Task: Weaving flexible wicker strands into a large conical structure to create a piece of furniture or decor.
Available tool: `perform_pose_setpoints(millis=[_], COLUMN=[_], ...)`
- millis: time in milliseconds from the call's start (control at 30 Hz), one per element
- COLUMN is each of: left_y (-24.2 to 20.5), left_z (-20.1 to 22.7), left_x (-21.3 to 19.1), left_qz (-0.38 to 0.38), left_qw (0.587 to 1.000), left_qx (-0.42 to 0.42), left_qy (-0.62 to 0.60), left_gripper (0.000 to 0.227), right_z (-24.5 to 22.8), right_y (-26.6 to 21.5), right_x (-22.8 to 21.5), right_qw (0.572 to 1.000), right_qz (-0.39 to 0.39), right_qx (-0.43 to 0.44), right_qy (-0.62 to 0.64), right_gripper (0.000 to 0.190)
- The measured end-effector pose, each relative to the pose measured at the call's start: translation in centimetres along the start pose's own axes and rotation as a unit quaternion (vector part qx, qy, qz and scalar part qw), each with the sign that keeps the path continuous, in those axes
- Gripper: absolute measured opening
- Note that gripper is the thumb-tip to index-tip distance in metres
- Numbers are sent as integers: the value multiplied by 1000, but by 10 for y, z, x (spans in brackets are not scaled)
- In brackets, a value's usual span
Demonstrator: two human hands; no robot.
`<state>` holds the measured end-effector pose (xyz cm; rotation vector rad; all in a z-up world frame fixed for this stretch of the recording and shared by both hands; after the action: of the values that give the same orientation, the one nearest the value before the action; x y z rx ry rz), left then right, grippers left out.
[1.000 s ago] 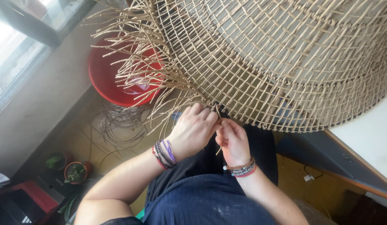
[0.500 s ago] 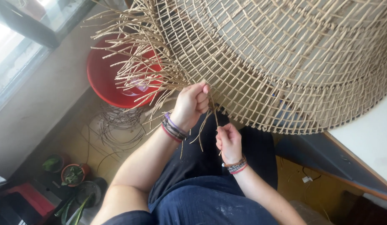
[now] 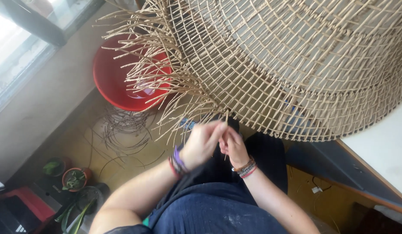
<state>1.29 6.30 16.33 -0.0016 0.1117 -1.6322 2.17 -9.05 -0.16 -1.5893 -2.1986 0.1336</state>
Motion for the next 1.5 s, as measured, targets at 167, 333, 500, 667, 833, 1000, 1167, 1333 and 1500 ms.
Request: perform_pose_setpoints(millis=[167,333,500,667,833,1000,1167,1333,1500], left_y=[-45,-37,-39,-41,-46,-45,-38,-13,-14], left_z=[-61,-105,-116,-122,-95,-101,-106,-97,-101], left_x=[33,66,63,54,42,33,-11,-36,-41], left_qz=[29,9,36,54,66,65,156,174,96], left_qw=[988,903,908,983,985,979,967,900,899], left_qx=[-151,-235,-242,-169,-138,-151,-200,-181,-182], left_qy=[30,-358,-339,-41,80,123,-30,-356,-387], left_gripper=[32,32,27,29,25,25,30,9,24], right_z=[1,-65,-179,-157,-148,-158,-168,-184,-189], right_y=[-25,-51,-41,23,49,54,50,43,36], right_x=[-11,-3,2,51,47,38,35,43,43], right_qw=[966,795,725,572,536,689,719,736,757], right_qz=[-52,-128,-50,-42,-58,-59,-93,-179,-180], right_qx=[21,-142,-237,-387,-401,-367,-369,-358,-344], right_qy=[-253,-576,-645,-721,-740,-622,-581,-546,-526], right_gripper=[29,31,11,20,21,12,10,1,12])
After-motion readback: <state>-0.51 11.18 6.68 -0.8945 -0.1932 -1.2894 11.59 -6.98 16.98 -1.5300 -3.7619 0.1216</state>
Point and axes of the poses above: each hand's wrist, its own y-axis towards the middle knuckle, its own x-axis out of the palm, z = x × y, the point moved 4 cm from there along y, towards the middle knuckle, and after that the axes turned 5 degrees about -x, right-handed, at the moved point
